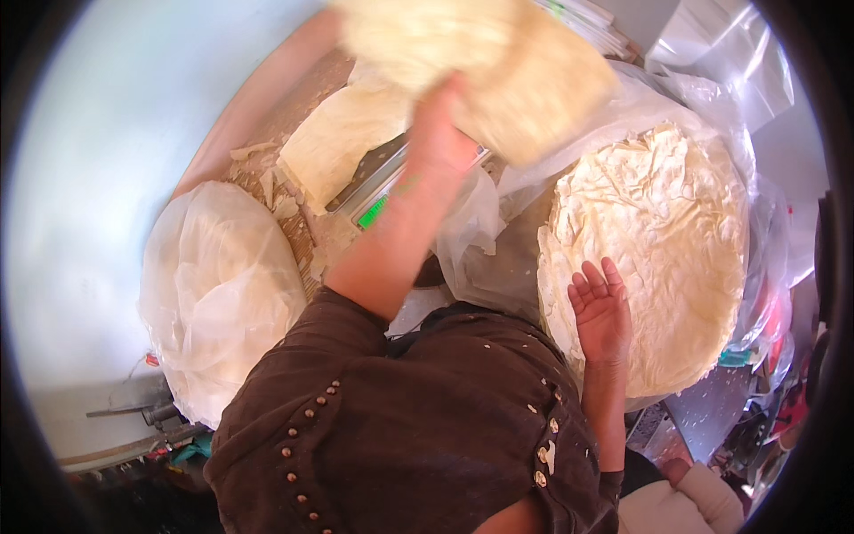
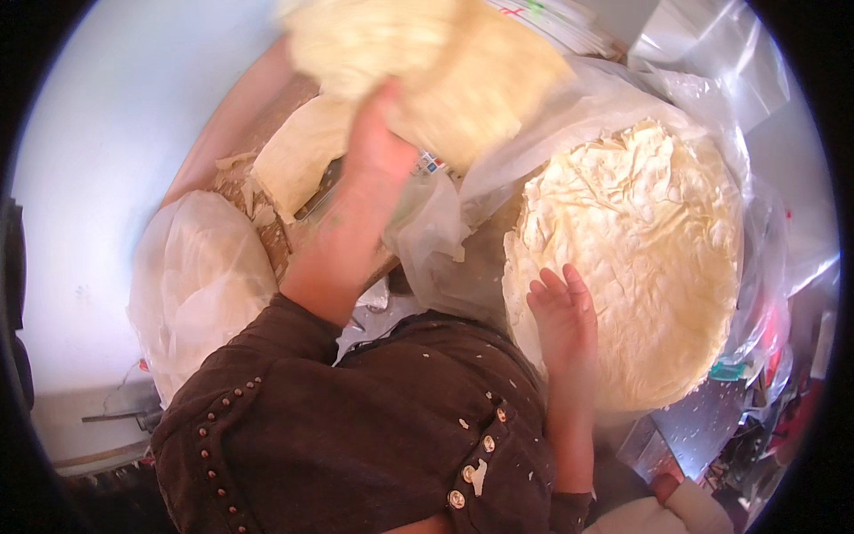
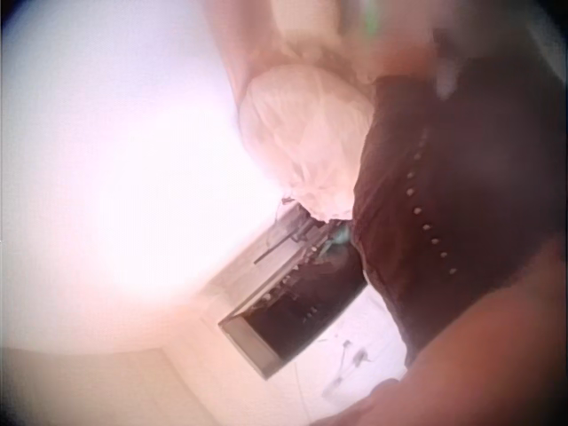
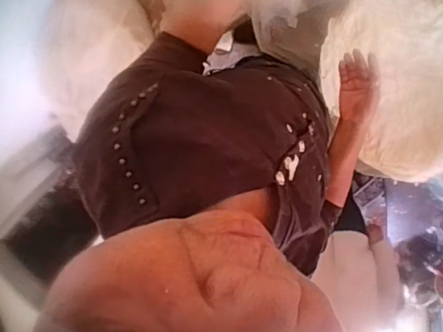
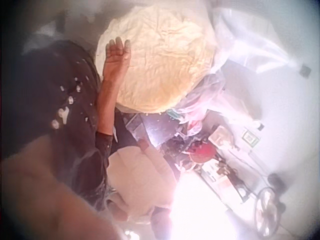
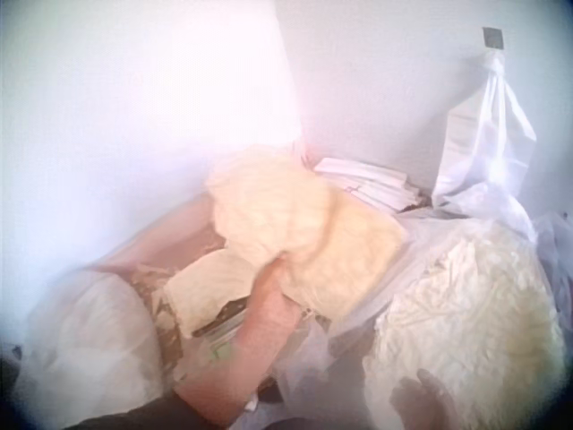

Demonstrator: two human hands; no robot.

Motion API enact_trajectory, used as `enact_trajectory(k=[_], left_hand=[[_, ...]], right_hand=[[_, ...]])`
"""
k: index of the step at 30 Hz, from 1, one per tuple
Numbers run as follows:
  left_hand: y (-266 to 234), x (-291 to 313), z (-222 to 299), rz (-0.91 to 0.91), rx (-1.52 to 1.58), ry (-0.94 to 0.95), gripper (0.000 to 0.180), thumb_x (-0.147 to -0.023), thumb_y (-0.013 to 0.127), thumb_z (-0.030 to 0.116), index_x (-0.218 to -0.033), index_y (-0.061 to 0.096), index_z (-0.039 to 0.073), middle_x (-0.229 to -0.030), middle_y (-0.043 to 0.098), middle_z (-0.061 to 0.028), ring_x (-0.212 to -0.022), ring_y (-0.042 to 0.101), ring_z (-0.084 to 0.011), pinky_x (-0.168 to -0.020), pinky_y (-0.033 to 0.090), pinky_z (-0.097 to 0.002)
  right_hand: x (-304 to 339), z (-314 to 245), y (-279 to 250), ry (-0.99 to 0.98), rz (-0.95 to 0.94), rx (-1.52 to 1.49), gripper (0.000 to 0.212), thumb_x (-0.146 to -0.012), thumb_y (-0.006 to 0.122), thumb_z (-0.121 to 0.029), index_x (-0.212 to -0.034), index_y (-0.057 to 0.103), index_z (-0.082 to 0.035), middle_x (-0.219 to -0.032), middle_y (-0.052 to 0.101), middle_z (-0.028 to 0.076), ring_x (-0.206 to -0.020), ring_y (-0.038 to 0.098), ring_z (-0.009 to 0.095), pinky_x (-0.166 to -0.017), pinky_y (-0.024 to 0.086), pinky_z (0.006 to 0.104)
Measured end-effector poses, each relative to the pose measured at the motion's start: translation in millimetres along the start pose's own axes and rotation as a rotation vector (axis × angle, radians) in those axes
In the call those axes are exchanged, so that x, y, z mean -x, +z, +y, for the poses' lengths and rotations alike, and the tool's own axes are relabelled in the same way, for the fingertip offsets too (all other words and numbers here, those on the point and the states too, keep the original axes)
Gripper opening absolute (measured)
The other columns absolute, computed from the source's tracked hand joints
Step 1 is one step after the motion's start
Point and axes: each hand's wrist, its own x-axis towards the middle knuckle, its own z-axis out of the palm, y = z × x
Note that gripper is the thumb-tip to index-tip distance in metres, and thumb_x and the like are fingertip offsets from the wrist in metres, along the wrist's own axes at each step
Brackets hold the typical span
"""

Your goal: The person repeatedly peels thin layers of dough from a large stack, separates them by hand, and places them onto a digital scale. The person continues this process throughout the clip, handling the dough with both hands.

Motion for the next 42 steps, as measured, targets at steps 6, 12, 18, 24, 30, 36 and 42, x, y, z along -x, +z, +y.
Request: enact_trajectory(k=[6,12,18,24,30,36,42], left_hand=[[-89,-69,54,0.397,0.269,0.405,0.035,-0.098,0.038,0.021,-0.123,0.043,-0.003,-0.125,0.052,-0.0176,-0.116,0.051,-0.0327,-0.099,0.043,-0.0498],[-179,-90,18,0.490,0.404,0.179,0.034,-0.099,0.034,0.023,-0.117,0.048,-0.002,-0.114,0.060,-0.0166,-0.104,0.060,-0.0300,-0.089,0.051,-0.0463],[-148,-76,23,0.588,0.230,0.057,0.033,-0.097,0.042,0.023,-0.116,0.048,-0.004,-0.115,0.058,-0.0131,-0.108,0.056,-0.0274,-0.095,0.047,-0.0439],[-84,36,-58,-0.496,-0.680,-0.321,0.027,-0.092,0.054,0.017,-0.114,0.059,0.002,-0.105,0.063,-0.0074,-0.099,0.059,-0.0190,-0.084,0.047,-0.0312],[-47,95,-106,-1.152,-1.150,-0.013,0.018,-0.082,0.062,0.007,-0.100,0.064,0.005,-0.096,0.065,-0.0105,-0.087,0.062,-0.0242,-0.075,0.050,-0.0327],[-28,95,-112,-1.288,-1.115,0.257,0.018,-0.081,0.061,0.008,-0.099,0.065,0.006,-0.096,0.065,-0.0107,-0.092,0.062,-0.0264,-0.078,0.049,-0.0342],[-21,116,-163,-1.565,-1.332,0.249,0.024,-0.073,0.065,0.012,-0.096,0.063,0.007,-0.091,0.064,-0.0104,-0.089,0.061,-0.0290,-0.075,0.049,-0.0398]], right_hand=[[2,9,-14,0.147,0.044,0.001,0.045,-0.096,0.046,-0.030,-0.133,0.042,-0.006,-0.118,0.059,0.015,-0.101,0.060,0.025,-0.089,0.049,0.0393],[23,5,-41,0.136,0.341,0.428,0.036,-0.094,0.051,-0.021,-0.125,0.051,-0.002,-0.104,0.065,0.012,-0.088,0.063,0.018,-0.081,0.051,0.0318],[46,8,-50,0.003,0.519,1.019,0.032,-0.086,0.062,-0.010,-0.116,0.058,0.000,-0.094,0.067,0.008,-0.078,0.059,0.013,-0.072,0.047,0.0253],[52,16,-28,-0.227,0.133,1.836,0.023,-0.073,0.071,-0.016,-0.093,0.065,-0.007,-0.087,0.063,0.008,-0.075,0.060,0.025,-0.069,0.048,0.0343],[50,10,-29,-0.236,0.231,1.795,0.015,-0.077,0.067,-0.017,-0.087,0.064,-0.007,-0.079,0.061,0.011,-0.074,0.059,0.028,-0.068,0.048,0.0384],[48,-36,-40,-0.162,0.700,1.385,0.016,-0.084,0.059,-0.016,-0.086,0.061,-0.001,-0.068,0.059,0.008,-0.061,0.053,0.014,-0.059,0.043,0.0290],[41,-56,-29,-0.111,0.713,1.294,0.018,-0.084,0.058,-0.016,-0.087,0.060,0.001,-0.066,0.057,0.003,-0.061,0.049,0.009,-0.057,0.041,0.0259]])
